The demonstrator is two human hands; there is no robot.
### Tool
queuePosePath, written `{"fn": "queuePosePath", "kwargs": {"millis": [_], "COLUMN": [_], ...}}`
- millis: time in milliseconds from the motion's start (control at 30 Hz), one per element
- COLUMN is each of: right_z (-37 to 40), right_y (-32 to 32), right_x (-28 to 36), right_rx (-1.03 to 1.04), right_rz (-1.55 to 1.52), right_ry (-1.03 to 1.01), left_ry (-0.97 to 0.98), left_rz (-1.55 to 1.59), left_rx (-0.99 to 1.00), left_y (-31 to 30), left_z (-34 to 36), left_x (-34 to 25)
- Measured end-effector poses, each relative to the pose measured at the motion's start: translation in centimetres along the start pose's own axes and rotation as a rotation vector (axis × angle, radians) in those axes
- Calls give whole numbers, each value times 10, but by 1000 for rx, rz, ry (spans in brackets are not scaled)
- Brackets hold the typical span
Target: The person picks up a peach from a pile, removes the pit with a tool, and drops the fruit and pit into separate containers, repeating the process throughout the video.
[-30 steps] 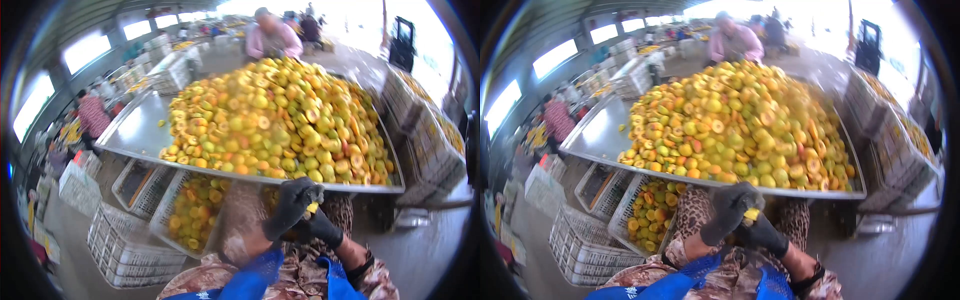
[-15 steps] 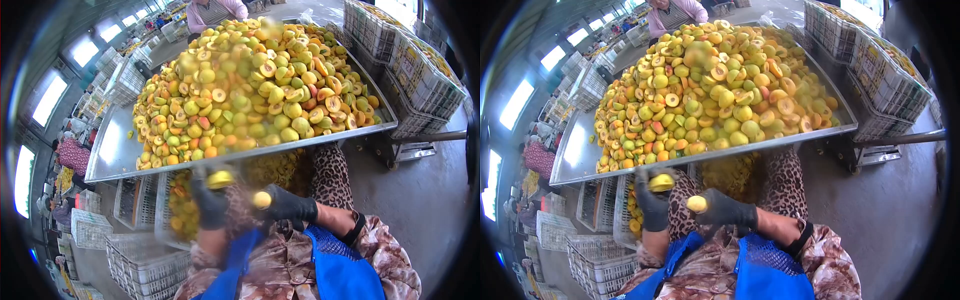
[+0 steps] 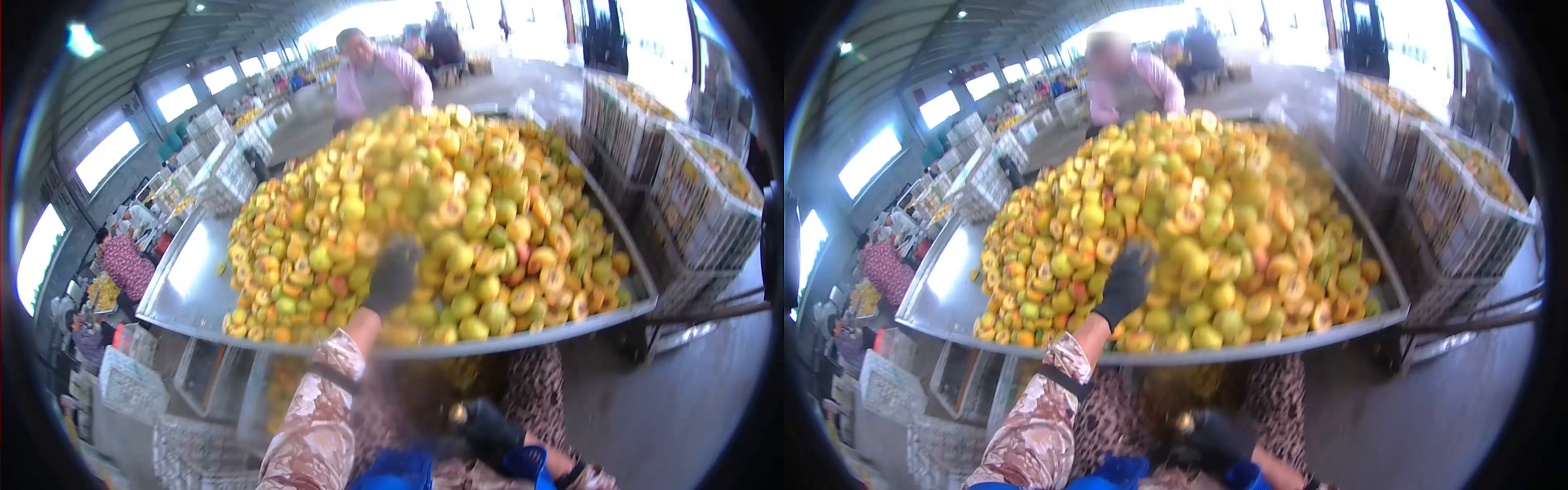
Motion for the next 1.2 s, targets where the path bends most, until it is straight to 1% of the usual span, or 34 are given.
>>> {"fn": "queuePosePath", "kwargs": {"millis": [33, 67, 100, 167, 200, 233, 267, 333, 367, 400, 467, 500, 533, 567, 600, 633, 667, 700, 733, 800, 833, 900, 933, 1000, 1067, 1100, 1133, 1167, 1200], "right_z": [3, 5, 9, 6, 11, 15, 13, 6, -1, -7, 0, -1, 1, -2, -3, -8, -14, -20, -29, -41, -45, -54, -59, -63, -56, -54, -51, -50, -48], "right_y": [-6, -3, -1, -14, -17, -18, -22, -25, -23, -20, -22, -31, -39, -49, -57, -57, -54, -47, -42, -32, -28, -23, -19, -19, -19, -19, -21, -24, -25], "right_x": [13, 28, 43, 49, 50, 60, 55, 31, 28, 31, 31, 41, 48, 71, 88, 80, 70, 101, 130, 136, 138, 134, 130, 112, 92, 92, 92, 92, 93], "right_rx": [52, 142, 199, 8, -82, -60, -70, -95, -55, -12, -66, -173, -280, -318, -343, -368, -392, -388, -390, -372, -360, -337, -322, -353, -327, -331, -339, -350, -348], "right_rz": [91, 353, 614, 92, -178, -237, -172, -35, 29, 94, 36, -96, -236, -226, -225, -193, -159, -206, -244, -80, 12, 94, 139, 36, -83, -81, -78, -75, -65], "right_ry": [-5, -129, -267, 72, 238, 383, 271, 49, -24, -92, -46, 66, 185, 112, 49, 13, -21, -12, -9, -73, -113, -180, -223, -114, 166, 161, 155, 148, 149], "left_ry": [-1, 10, 71, -49, -81, -114, -144, -26, 29, -9, -101, -165, -47, -169, -310, -170, -137, -313, -516, -707, -725, -743, -763, -795, -624, -436, -321, -215, -185], "left_rz": [-105, -208, -341, -478, -436, -395, -357, -382, -391, -271, -23, 122, 356, 623, 987, 1056, 1095, 1330, 1569, 1797, 1824, 1881, 1920, 1993, 1607, 1265, 1088, 912, 904], "left_rx": [150, 300, 293, 401, 423, 444, 462, 376, 339, 270, 143, 1, -154, -91, 14, -70, -31, 70, 127, 145, 125, 80, 119, 198, 137, 76, 51, 7, -4], "left_y": [14, 26, 16, -2, -3, -5, -6, -5, -5, -6, -1, -44, -36, -74, -55, -81, -87, -81, -74, -73, -73, -76, -80, -90, -106, -117, -121, -127, -132], "left_z": [-14, -27, -32, -36, -33, -24, -19, -15, -13, -17, -18, -16, -15, -7, 3, 21, 37, 57, 81, 118, 131, 155, 162, 172, 170, 167, 165, 162, 159], "left_x": [-3, -7, -23, -31, -25, -13, -4, -11, -13, -1, 26, 7, 33, 0, 14, -16, -35, -48, -61, -82, -89, -101, -110, -127, -120, -122, -128, -136, -143]}}
Point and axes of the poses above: each hand's wrist, its own z-axis away from the middle knuckle, its own y-axis out of the palm, x = y × z, the point moved 10 cm from there along -z, towards the middle knuckle, and after that the axes turned 9 degrees about -y, right-handed, at the moved point
